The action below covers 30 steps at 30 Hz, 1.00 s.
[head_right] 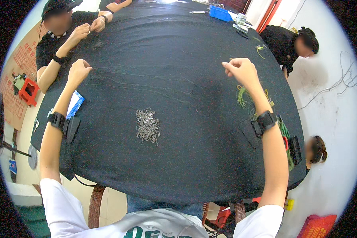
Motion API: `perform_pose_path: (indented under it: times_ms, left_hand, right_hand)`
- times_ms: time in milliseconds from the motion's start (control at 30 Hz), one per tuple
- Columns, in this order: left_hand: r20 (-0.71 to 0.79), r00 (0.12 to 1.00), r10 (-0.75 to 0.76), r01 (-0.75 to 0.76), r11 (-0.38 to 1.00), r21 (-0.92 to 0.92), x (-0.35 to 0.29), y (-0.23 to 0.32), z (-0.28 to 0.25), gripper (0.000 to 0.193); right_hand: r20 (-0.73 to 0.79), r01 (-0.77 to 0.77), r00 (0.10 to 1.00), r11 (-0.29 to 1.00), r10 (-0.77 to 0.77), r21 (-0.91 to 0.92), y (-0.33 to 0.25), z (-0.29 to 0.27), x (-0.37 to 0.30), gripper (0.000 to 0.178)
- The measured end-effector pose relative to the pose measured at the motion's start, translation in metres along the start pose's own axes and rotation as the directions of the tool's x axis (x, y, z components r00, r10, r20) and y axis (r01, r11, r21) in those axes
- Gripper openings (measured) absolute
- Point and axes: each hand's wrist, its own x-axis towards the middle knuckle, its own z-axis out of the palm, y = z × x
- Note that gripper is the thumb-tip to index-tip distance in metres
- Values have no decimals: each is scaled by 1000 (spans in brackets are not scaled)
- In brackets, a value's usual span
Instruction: Assembling fishing line rigs with small lead weights and connectors.
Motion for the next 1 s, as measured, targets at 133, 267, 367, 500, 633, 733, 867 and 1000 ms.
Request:
perform_pose_path:
  times_ms: [133,267,367,500,633,733,867,1000]
  left_hand:
    - [88,986,140,-115,964,-238,-26,44,-14,24]
    - [239,919,314,-182,875,-449,-55,92,-24,27]
    - [262,889,377,-194,825,-530,-80,122,-32,24]
    - [331,860,388,-148,811,-566,-107,141,-37,22]
    - [377,835,401,-140,817,-560,-119,156,-49,21]
    - [415,821,393,-122,830,-545,-120,170,-58,22]
    - [408,819,404,-121,816,-565,-125,187,-55,22]
    - [388,784,484,-197,787,-585,-133,213,-56,19]
  right_hand:
    - [47,120,990,978,-130,170,36,-9,-30,16]
    - [94,187,979,980,-180,-65,47,-26,-49,15]
    - [36,168,986,982,-165,-91,62,-31,-54,16]
    - [69,209,977,974,-203,-90,74,-29,-60,21]
    - [4,512,857,849,-516,-130,87,-17,-67,15]
    - [89,342,935,939,-342,19,85,-9,-68,13]
    - [95,206,969,958,-229,201,73,6,-71,10]
    - [15,331,938,909,-346,254,56,16,-75,9]
